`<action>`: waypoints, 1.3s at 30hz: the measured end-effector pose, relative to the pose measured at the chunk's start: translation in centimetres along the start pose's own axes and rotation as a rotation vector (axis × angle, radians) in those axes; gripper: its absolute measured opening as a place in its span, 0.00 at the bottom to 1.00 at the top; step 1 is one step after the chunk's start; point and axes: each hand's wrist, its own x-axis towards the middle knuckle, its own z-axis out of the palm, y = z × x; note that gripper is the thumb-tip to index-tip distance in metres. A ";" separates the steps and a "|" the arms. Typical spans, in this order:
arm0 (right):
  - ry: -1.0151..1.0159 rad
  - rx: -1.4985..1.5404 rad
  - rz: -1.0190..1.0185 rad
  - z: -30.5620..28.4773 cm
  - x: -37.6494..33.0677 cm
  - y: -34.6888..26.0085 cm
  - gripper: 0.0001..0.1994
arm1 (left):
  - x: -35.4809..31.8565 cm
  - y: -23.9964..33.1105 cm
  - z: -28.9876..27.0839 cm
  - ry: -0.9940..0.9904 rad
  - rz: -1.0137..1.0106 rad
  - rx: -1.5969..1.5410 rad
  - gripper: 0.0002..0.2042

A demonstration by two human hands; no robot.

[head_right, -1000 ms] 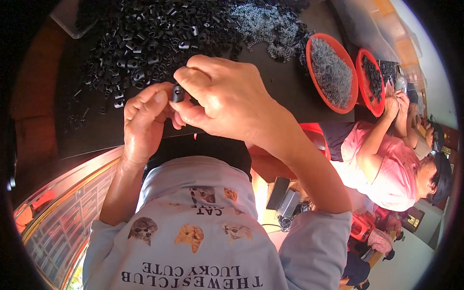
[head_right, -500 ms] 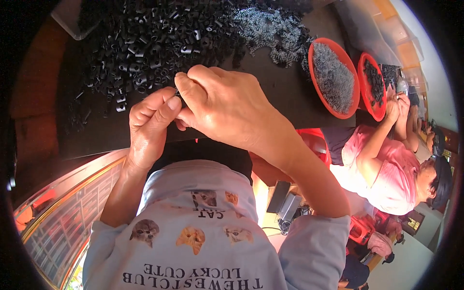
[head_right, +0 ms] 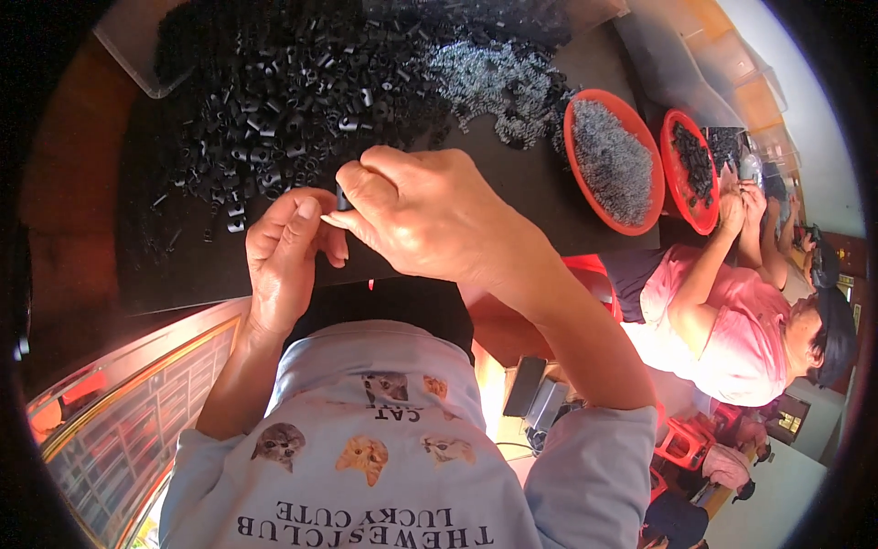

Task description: The person assembles plastic cord locks by picking up small springs and plastic stopper components from the table and fitting them together by hand.

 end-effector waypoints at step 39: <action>-0.386 -0.174 0.324 -1.2 2.1 10.6 0.10 | 0.1 -0.1 -0.4 -0.136 0.087 0.094 0.14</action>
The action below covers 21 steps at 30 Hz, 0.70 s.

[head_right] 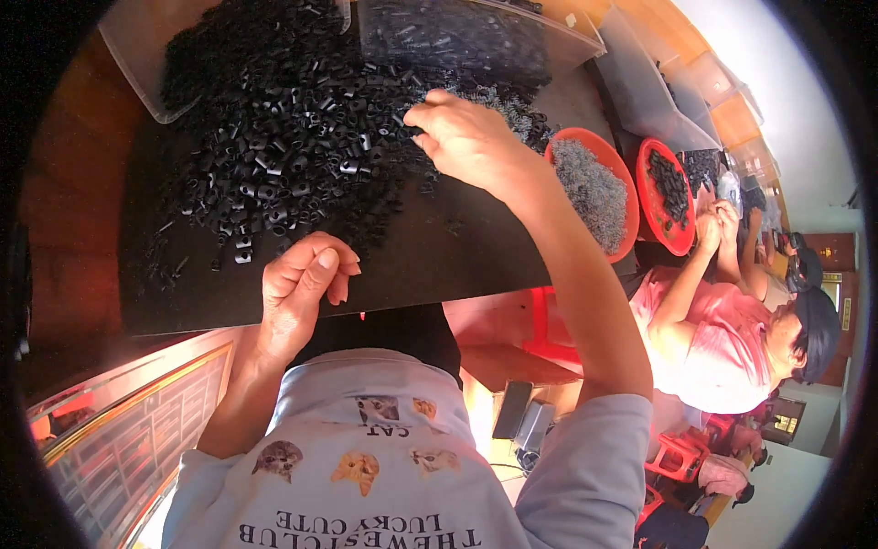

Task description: The person assembles plastic cord locks by picking up small springs and plastic stopper components from the table and fitting them together by hand.

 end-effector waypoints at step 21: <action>0.011 -0.023 0.021 2.4 2.7 -5.5 0.06 | -0.2 -0.3 0.1 0.005 -0.001 0.018 0.14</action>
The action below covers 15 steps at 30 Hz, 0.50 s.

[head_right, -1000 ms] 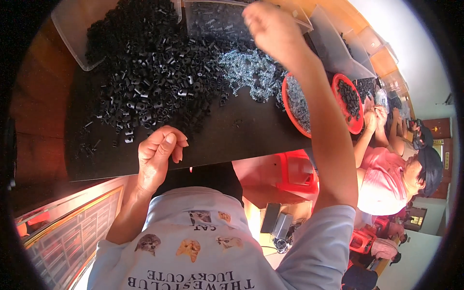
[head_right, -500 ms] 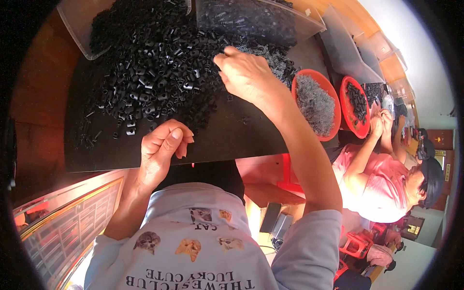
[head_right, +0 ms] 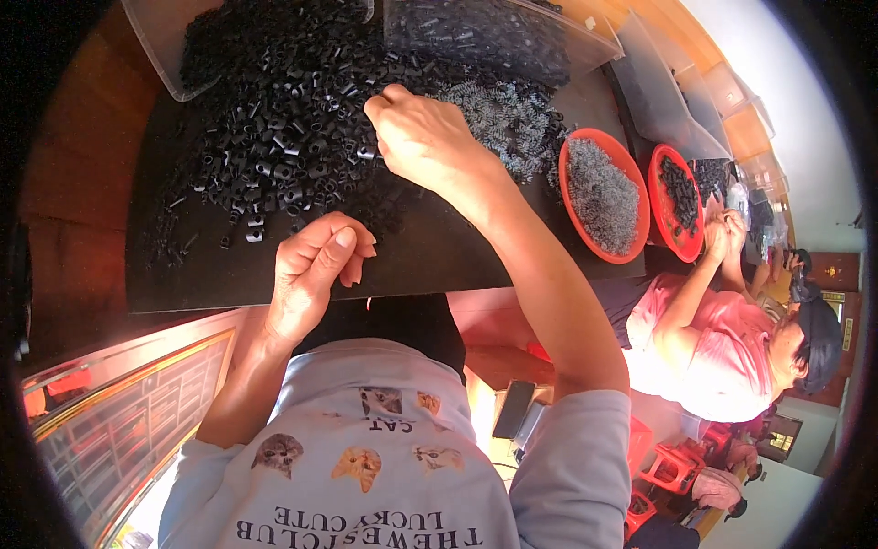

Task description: The person assembles plastic cord locks by picking up small springs and plastic stopper components from the table and fitting them together by hand.

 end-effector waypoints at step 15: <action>0.173 1.271 0.191 -0.5 -6.2 -5.4 0.05 | 0.2 0.2 -0.3 0.003 -0.045 -0.235 0.17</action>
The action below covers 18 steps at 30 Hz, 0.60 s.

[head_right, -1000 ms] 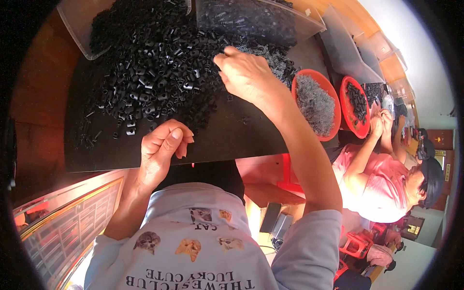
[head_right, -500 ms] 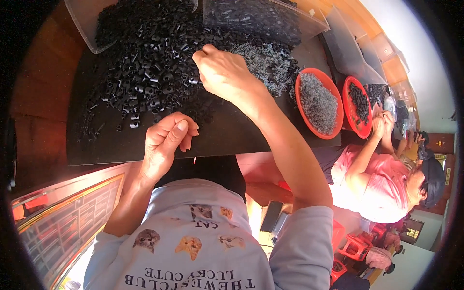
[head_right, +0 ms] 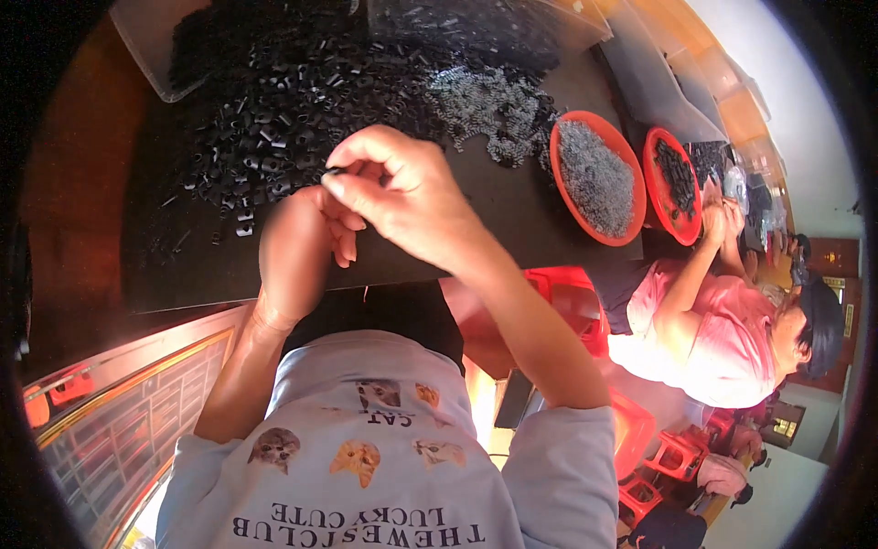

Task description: The person assembles plastic cord locks by picking up small springs and plastic stopper components from the table and fitting them together by hand.

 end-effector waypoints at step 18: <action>-0.004 -0.234 -0.136 -1.4 -3.1 0.3 0.09 | -0.2 -0.3 0.0 0.020 -0.006 0.150 0.16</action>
